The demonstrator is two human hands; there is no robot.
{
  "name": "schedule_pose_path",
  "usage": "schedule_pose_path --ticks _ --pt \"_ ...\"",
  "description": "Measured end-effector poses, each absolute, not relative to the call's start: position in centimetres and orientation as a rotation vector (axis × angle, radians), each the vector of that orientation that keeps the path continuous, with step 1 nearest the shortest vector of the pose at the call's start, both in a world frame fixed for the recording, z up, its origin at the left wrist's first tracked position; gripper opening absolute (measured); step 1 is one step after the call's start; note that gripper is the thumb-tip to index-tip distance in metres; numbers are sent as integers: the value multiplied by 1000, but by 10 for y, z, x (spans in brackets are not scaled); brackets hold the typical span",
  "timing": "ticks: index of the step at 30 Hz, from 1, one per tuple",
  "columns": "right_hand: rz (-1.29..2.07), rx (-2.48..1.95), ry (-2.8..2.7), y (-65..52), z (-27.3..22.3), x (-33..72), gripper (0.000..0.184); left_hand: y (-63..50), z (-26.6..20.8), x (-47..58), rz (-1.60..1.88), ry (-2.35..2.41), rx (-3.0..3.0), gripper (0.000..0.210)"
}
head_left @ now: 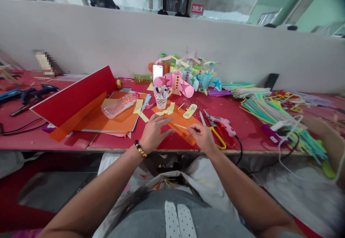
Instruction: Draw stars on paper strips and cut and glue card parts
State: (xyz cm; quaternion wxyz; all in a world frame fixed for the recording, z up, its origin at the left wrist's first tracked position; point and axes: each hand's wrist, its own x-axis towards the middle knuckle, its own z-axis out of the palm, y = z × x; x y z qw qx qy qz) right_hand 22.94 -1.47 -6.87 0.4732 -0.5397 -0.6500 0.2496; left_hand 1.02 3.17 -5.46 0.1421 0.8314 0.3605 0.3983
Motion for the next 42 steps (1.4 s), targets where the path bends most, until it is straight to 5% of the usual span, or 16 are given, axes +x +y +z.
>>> schedule_pose_path --ticks 7,25,32,42 --pt "566 -1238 -1823 -22 -62 218 21 31 -50 28 916 730 2486 18" --pt "550 -1245 -1787 -8 -73 247 21 46 -66 3 952 961 2241 13" --pt "242 -1470 -1817 10 -82 258 15 63 -70 -10 1046 1086 2154 7" --pt "-101 -1732 -2054 22 -94 254 29 71 -85 -16 964 1132 2017 12"
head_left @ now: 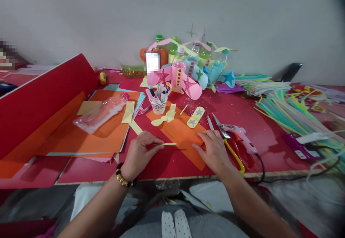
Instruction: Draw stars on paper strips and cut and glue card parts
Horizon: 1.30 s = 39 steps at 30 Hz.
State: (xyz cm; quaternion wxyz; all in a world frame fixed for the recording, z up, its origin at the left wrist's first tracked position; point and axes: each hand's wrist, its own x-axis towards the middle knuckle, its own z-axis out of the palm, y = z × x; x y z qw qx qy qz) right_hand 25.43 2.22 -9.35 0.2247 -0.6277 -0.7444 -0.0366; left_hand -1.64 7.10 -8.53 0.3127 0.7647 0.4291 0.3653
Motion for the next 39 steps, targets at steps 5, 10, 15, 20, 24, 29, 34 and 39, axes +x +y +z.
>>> schedule_pose_path --ticks 5,10,15,20,24,29,34,39 --pt "-79 -1658 -2024 23 -96 253 19 70 -88 -19 960 1152 1929 17" --pt "-18 -1583 -1940 19 -94 250 8 70 -86 -20 986 1160 1854 20" --pt "-49 -1418 -1752 8 -89 252 11 70 -85 -21 1068 1167 1751 22" --pt "-169 -1277 -2002 -3 -88 252 26 72 -90 -25 1181 1214 1576 21" --pt "-192 -1251 -2157 -4 -91 248 24 74 -94 -25 1206 1205 1508 21" --pt "-178 -1243 -2165 -2 -96 248 17 72 -90 -25 1148 1221 1525 21" --pt "71 -1300 -2048 -1 -97 248 14 69 -86 -25 1125 1228 1531 21" --pt "319 -1281 -1953 1 -95 249 7 68 -87 -25 1107 1228 1583 21"
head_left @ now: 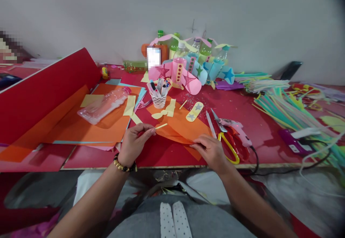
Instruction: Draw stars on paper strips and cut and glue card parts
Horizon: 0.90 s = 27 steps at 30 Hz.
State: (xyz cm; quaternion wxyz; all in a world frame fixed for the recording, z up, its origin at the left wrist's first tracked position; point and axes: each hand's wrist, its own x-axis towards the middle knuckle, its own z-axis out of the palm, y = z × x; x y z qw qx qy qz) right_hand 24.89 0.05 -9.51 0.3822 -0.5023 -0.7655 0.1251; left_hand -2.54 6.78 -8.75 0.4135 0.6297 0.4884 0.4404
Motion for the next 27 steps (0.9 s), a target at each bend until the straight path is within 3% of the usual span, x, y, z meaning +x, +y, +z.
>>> schedule_pose_path --ticks 16,22,27 --pt "482 -1534 -1373 -5 -99 258 11 63 -83 -26 1209 1173 1536 16" --pt "149 -1423 -1596 -6 -91 255 3 61 -79 -25 1288 1158 1512 16" --pt "-47 -1209 -1974 -4 -92 253 27 60 -79 -24 1354 1153 1476 15"
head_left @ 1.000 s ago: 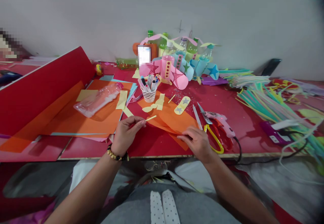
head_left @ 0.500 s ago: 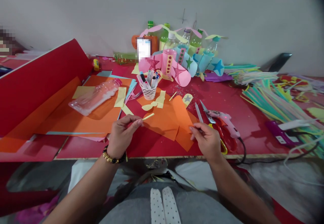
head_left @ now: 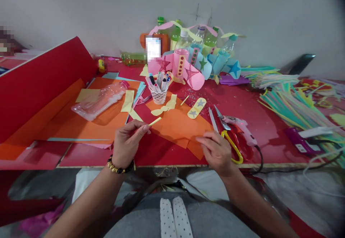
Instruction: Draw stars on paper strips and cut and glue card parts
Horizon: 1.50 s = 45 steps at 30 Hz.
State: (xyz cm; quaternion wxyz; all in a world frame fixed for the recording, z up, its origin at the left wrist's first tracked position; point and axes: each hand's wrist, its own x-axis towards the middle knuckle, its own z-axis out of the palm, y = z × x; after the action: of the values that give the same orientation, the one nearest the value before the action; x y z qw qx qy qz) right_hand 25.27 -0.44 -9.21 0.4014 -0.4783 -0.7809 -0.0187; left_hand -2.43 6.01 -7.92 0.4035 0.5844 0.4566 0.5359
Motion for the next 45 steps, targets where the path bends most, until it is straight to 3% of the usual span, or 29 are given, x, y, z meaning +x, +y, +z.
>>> schedule_pose_path --ticks 6,12,17,39,45 --pt "24 -1150 -2104 -2 -94 251 28 61 -81 -25 1387 1143 1433 13" --pt "542 -1347 -1565 -8 -86 253 18 59 -79 -25 1405 1171 1414 15" --pt "954 -1450 -1332 1 -90 255 29 59 -79 -24 1422 1170 1399 15" --pt "823 -1573 -1580 7 -96 245 29 67 -86 -23 1200 1176 1501 21" --pt "595 -1747 -1780 26 -84 230 34 68 -86 -23 1196 1173 1510 23"
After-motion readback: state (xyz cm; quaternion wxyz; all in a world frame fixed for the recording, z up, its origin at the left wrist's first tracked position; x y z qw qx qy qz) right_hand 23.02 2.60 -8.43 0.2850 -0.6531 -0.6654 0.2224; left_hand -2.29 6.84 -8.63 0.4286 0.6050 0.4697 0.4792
